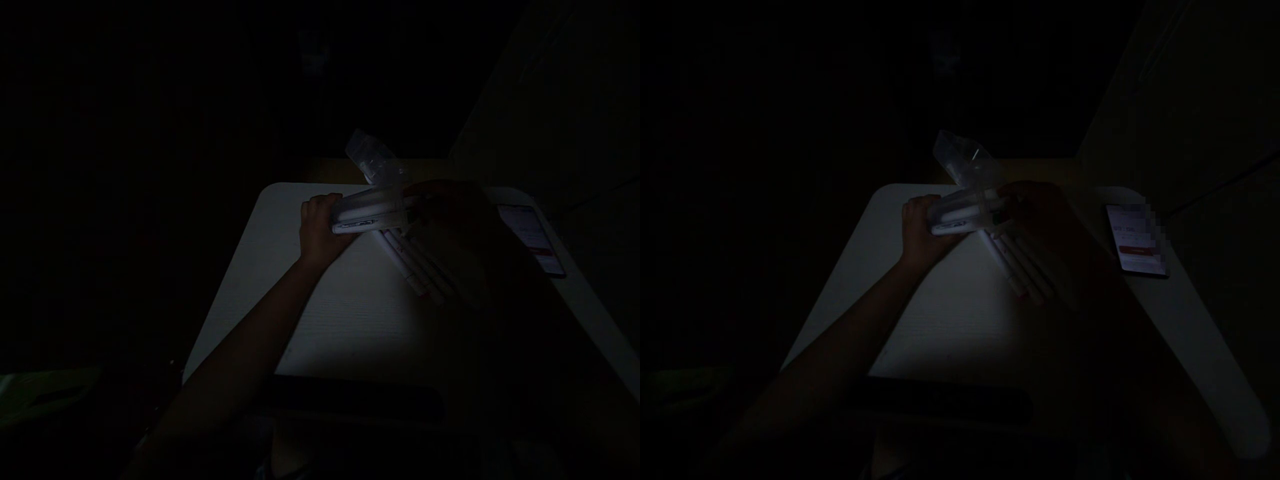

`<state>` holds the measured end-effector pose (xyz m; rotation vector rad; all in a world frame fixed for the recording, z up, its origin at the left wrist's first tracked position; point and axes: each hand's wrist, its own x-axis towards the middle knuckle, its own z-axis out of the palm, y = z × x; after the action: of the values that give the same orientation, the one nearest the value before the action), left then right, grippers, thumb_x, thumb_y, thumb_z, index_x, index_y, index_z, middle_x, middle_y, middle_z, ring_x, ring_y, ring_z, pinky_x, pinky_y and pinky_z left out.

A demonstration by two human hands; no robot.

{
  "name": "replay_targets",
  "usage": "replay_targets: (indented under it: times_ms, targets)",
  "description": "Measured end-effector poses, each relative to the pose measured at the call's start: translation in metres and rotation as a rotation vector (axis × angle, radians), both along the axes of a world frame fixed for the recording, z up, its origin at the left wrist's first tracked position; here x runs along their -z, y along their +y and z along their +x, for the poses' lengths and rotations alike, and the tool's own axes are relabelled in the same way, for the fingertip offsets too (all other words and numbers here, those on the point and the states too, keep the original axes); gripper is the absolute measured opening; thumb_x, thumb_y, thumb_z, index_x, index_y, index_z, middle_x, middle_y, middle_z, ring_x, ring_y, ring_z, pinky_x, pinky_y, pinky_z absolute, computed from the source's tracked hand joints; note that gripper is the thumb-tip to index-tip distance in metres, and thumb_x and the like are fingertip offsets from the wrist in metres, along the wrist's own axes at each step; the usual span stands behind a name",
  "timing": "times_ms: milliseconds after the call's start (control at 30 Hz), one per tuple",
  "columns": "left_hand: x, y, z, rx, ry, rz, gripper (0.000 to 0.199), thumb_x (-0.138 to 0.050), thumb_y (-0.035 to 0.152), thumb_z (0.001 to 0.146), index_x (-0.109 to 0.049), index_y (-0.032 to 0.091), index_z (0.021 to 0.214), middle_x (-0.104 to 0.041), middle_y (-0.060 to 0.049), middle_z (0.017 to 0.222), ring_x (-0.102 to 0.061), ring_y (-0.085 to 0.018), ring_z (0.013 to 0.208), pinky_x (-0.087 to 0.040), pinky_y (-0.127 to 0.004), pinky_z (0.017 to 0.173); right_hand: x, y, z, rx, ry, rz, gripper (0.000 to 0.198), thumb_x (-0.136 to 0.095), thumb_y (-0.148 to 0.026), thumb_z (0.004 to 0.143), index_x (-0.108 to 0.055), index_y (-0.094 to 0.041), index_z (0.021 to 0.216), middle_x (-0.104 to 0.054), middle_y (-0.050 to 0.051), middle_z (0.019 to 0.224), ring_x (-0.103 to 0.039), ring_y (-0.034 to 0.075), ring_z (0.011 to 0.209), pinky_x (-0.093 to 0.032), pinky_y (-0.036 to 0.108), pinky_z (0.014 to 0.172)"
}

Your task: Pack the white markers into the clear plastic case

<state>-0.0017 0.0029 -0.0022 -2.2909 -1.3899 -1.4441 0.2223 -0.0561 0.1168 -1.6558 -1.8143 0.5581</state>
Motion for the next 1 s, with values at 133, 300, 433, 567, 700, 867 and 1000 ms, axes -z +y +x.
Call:
replay_targets:
  times_ms: [133, 300, 433, 567, 700, 867, 1000]
  targets:
    - [0.0001, 0.0003, 0.0002, -0.002, -0.005, 0.016, 0.079, -0.076, 0.071, 0.061, -0.054, 0.023, 0.119, -0.062, -0.009, 0.11, -0.054, -0.027, 0.102, -0.044, -0.041, 0.09, -0.0012, -0.0014, -0.0018, 0.018, 0.008, -0.015, 0.036, -0.055, -0.02, 0.086, -0.071, -0.014, 0.117, -0.071, 0.009, 0.104, -0.067, 0.019, 0.084, -0.053, 0.033, 0.081]
    - [-0.0009, 0.0002, 0.0001, 0.008, -0.004, 0.02, 0.079, -0.075, 0.072, 0.062, -0.054, 0.022, 0.119, -0.061, -0.009, 0.11, -0.054, -0.028, 0.102, -0.044, -0.041, 0.089, -0.0009, -0.0004, -0.0017, 0.028, -0.021, -0.016, 0.034, -0.055, -0.018, 0.083, -0.073, -0.015, 0.112, -0.071, 0.008, 0.102, -0.067, 0.019, 0.084, -0.054, 0.033, 0.081]
    - [-0.0004, 0.0003, -0.0003, 0.002, -0.004, 0.015, 0.08, -0.074, 0.073, 0.062, -0.054, 0.022, 0.12, -0.061, -0.009, 0.11, -0.054, -0.027, 0.102, -0.044, -0.041, 0.089, 0.0013, 0.001, 0.0003, -0.005, -0.029, 0.021, 0.034, -0.054, -0.022, 0.085, -0.073, -0.014, 0.112, -0.071, 0.008, 0.097, -0.065, 0.017, 0.077, -0.054, 0.035, 0.082]
    - [0.001, 0.0012, -0.0007, 0.005, 0.006, 0.032, 0.08, -0.072, 0.075, 0.063, -0.053, 0.022, 0.12, -0.061, -0.009, 0.11, -0.054, -0.027, 0.102, -0.043, -0.04, 0.089, -0.0002, -0.0005, 0.0, 0.005, -0.028, 0.009, 0.033, -0.055, -0.02, 0.086, -0.073, -0.013, 0.112, -0.071, 0.008, 0.093, -0.064, 0.015, 0.075, -0.053, 0.034, 0.082]
    - [0.0011, 0.0016, -0.0006, 0.009, 0.002, 0.045, 0.079, -0.073, 0.074, 0.062, -0.053, 0.022, 0.119, -0.061, -0.009, 0.11, -0.054, -0.027, 0.102, -0.042, -0.04, 0.09, -0.0015, -0.0014, 0.0, -0.006, 0.018, -0.006, 0.033, -0.053, -0.016, 0.086, -0.073, -0.013, 0.113, -0.071, 0.007, 0.096, -0.064, 0.013, 0.078, -0.052, 0.027, 0.081]
    - [-0.0011, 0.0, -0.0004, 0.018, 0.005, 0.041, 0.078, -0.074, 0.072, 0.064, -0.053, 0.021, 0.119, -0.061, -0.01, 0.11, -0.054, -0.027, 0.102, -0.043, -0.04, 0.09, 0.0001, -0.0008, 0.0007, -0.025, 0.012, 0.023, 0.034, -0.053, -0.02, 0.085, -0.073, -0.013, 0.112, -0.072, 0.008, 0.098, -0.065, 0.015, 0.081, -0.052, 0.031, 0.084]
    - [-0.0015, -0.0001, -0.0005, 0.014, 0.002, 0.032, 0.079, -0.075, 0.071, 0.062, -0.053, 0.021, 0.119, -0.061, -0.01, 0.11, -0.054, -0.028, 0.102, -0.043, -0.041, 0.09, 0.0004, -0.0012, 0.0, -0.033, 0.03, 0.019, 0.035, -0.051, -0.022, 0.086, -0.072, -0.012, 0.113, -0.071, 0.009, 0.099, -0.067, 0.017, 0.088, -0.052, 0.033, 0.089]
